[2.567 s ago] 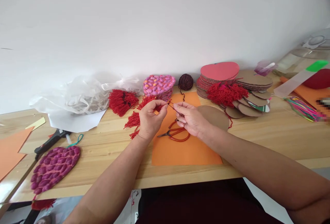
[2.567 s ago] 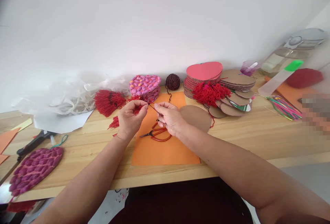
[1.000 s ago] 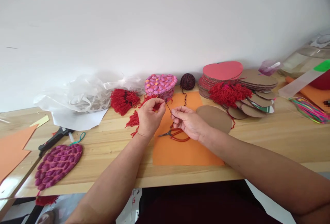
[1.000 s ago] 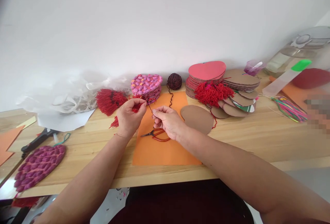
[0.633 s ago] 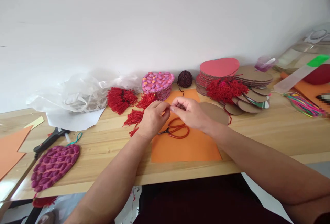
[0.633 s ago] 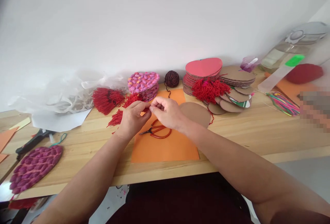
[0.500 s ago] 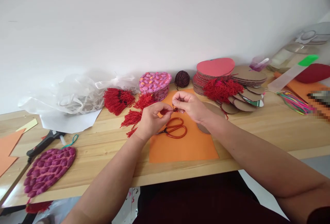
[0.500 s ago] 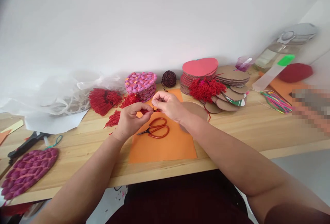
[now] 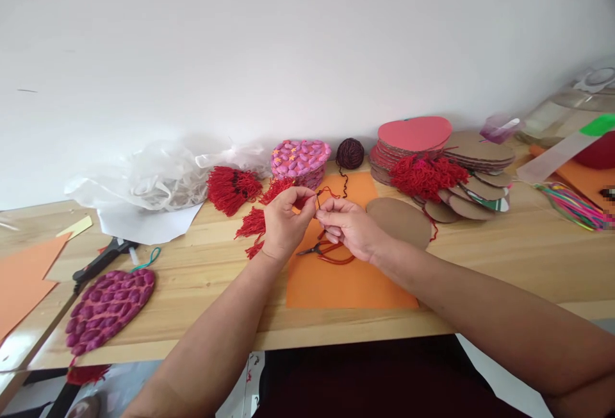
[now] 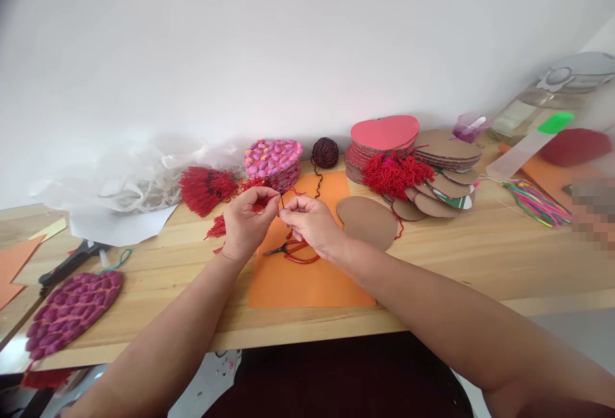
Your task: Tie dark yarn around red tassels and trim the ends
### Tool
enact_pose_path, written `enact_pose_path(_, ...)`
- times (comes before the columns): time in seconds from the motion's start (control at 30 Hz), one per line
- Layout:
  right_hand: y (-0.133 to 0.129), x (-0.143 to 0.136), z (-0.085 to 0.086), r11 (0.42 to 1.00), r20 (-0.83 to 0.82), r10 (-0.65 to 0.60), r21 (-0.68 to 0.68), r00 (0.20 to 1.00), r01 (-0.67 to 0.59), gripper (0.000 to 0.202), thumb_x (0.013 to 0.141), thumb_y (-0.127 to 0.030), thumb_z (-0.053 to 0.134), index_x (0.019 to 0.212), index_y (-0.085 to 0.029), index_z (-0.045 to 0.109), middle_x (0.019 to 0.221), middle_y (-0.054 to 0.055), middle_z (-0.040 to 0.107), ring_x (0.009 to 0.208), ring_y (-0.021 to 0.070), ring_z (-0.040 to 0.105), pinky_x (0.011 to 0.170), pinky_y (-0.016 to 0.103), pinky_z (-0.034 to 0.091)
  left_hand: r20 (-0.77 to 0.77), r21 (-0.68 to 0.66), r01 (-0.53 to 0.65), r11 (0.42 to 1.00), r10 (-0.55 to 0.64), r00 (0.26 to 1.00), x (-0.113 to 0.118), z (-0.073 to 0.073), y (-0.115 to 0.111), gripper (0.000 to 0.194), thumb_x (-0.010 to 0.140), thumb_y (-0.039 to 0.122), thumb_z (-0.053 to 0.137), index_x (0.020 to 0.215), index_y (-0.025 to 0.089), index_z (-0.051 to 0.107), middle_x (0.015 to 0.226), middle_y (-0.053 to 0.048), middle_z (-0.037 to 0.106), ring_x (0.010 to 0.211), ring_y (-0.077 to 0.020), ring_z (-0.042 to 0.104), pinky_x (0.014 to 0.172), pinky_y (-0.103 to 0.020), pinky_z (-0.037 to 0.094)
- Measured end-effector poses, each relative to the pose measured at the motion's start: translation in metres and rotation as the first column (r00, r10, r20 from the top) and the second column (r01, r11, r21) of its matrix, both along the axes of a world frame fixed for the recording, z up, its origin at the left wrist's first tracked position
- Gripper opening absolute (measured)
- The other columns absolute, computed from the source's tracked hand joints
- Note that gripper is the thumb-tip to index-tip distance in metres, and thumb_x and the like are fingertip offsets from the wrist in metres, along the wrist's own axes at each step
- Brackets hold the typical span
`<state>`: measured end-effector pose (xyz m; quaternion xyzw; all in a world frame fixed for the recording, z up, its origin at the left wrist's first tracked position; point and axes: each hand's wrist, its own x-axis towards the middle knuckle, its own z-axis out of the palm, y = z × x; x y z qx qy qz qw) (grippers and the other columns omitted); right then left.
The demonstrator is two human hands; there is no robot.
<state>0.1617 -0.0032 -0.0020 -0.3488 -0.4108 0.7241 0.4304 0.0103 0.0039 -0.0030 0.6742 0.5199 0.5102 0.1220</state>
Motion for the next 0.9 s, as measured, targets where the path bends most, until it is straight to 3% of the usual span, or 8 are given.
enact_pose_path(0.1, 0.000, 0.002, -0.001, 0.950, 0.244, -0.135, 0.307, 0.960, 0.056, 0.021, 0.079, -0.031, 0.069, 0.068, -0.021, 0.054, 0.059, -0.005, 0.047, 0.050, 0.0084, 0.034, 0.050, 0.026, 0.025, -0.072, 0.010, -0.007, 1.000, 0.008, 0.997, -0.001, 0.001, 0.000, 0.008, 0.082, 0.017, 0.064, 0.083, 0.019, 0.071, 0.077, 0.000, 0.073, 0.067, -0.0116, 0.065, 0.068, -0.023, 0.052)
enact_pose_path(0.2, 0.000, 0.008, 0.002, 0.825, 0.424, -0.270, 0.565, 0.865, -0.019, 0.019, 0.087, -0.025, 0.060, 0.069, -0.020, 0.056, 0.062, -0.003, 0.049, 0.057, 0.0111, 0.038, 0.056, 0.028, 0.027, -0.117, -0.014, 0.009, 1.000, -0.010, 0.993, -0.003, 0.000, 0.001, 0.007, 0.082, 0.017, 0.064, 0.083, 0.019, 0.071, 0.077, 0.000, 0.073, 0.068, -0.0121, 0.065, 0.069, -0.023, 0.051)
enact_pose_path(0.33, 0.004, 0.020, 0.010, 0.651, 0.493, -0.387, 0.745, 0.779, -0.148, 0.017, 0.087, -0.013, 0.055, 0.071, -0.020, 0.058, 0.071, 0.000, 0.053, 0.067, 0.0144, 0.045, 0.065, 0.030, 0.031, -0.222, -0.024, 0.111, 0.994, -0.114, 0.968, -0.004, -0.002, 0.003, 0.011, 0.082, 0.014, 0.062, 0.083, 0.019, 0.072, 0.079, -0.001, 0.073, 0.073, -0.0136, 0.066, 0.072, -0.025, 0.051)
enact_pose_path(0.4, 0.009, 0.026, 0.014, 0.612, 0.497, -0.400, 0.771, 0.770, -0.179, 0.017, 0.084, -0.010, 0.056, 0.071, -0.021, 0.059, 0.073, 0.001, 0.054, 0.069, 0.0152, 0.046, 0.068, 0.030, 0.032, -0.229, -0.051, 0.210, 0.976, -0.216, 0.949, -0.004, -0.001, 0.002, 0.013, 0.081, 0.012, 0.061, 0.082, 0.019, 0.071, 0.077, -0.001, 0.072, 0.071, -0.0132, 0.065, 0.070, -0.025, 0.050)
enact_pose_path(0.5, 0.020, 0.032, 0.015, 0.667, 0.464, -0.331, 0.731, 0.822, -0.144, 0.016, 0.085, -0.015, 0.057, 0.072, -0.022, 0.061, 0.074, 0.001, 0.057, 0.071, 0.0156, 0.048, 0.068, 0.029, 0.035, -0.077, -0.147, 0.349, 0.925, -0.362, 0.929, -0.003, 0.002, 0.000, 0.008, 0.082, 0.017, 0.064, 0.082, 0.019, 0.071, 0.078, -0.001, 0.072, 0.071, -0.0131, 0.064, 0.069, -0.025, 0.051)
enact_pose_path(0.7, 0.026, 0.025, 0.008, 0.935, 0.151, -0.076, 0.354, 0.986, 0.018, 0.019, 0.074, -0.034, 0.074, 0.070, -0.021, 0.061, 0.062, -0.003, 0.054, 0.056, 0.0107, 0.043, 0.054, 0.025, 0.034, 0.497, -0.225, 0.566, 0.794, -0.406, 0.767, 0.002, 0.003, -0.002, 0.019, 0.079, 0.035, 0.075, 0.082, 0.018, 0.068, 0.071, -0.003, 0.068, 0.064, -0.0131, 0.062, 0.065, -0.028, 0.053)
enact_pose_path(0.8, 0.020, 0.016, 0.005, 0.991, -0.013, -0.061, 0.116, 0.998, 0.062, 0.026, 0.060, -0.030, 0.082, 0.071, -0.021, 0.060, 0.058, -0.006, 0.052, 0.048, 0.0076, 0.039, 0.046, 0.023, 0.028, 0.570, -0.190, 0.536, 0.822, -0.353, 0.742, 0.004, 0.001, -0.001, 0.023, 0.078, 0.038, 0.076, 0.082, 0.017, 0.067, 0.066, -0.002, 0.065, 0.061, -0.0122, 0.060, 0.062, -0.027, 0.052)
enact_pose_path(0.9, 0.012, 0.007, 0.005, 0.994, -0.119, -0.111, -0.035, 0.987, 0.108, 0.027, 0.057, -0.022, 0.080, 0.073, -0.020, 0.058, 0.057, -0.008, 0.053, 0.044, 0.0041, 0.031, 0.044, 0.021, 0.023, 0.534, -0.173, 0.430, 0.886, -0.283, 0.797, 0.006, -0.002, 0.000, 0.021, 0.080, 0.037, 0.073, 0.083, 0.017, 0.067, 0.070, -0.002, 0.066, 0.062, -0.0115, 0.060, 0.063, -0.026, 0.052)
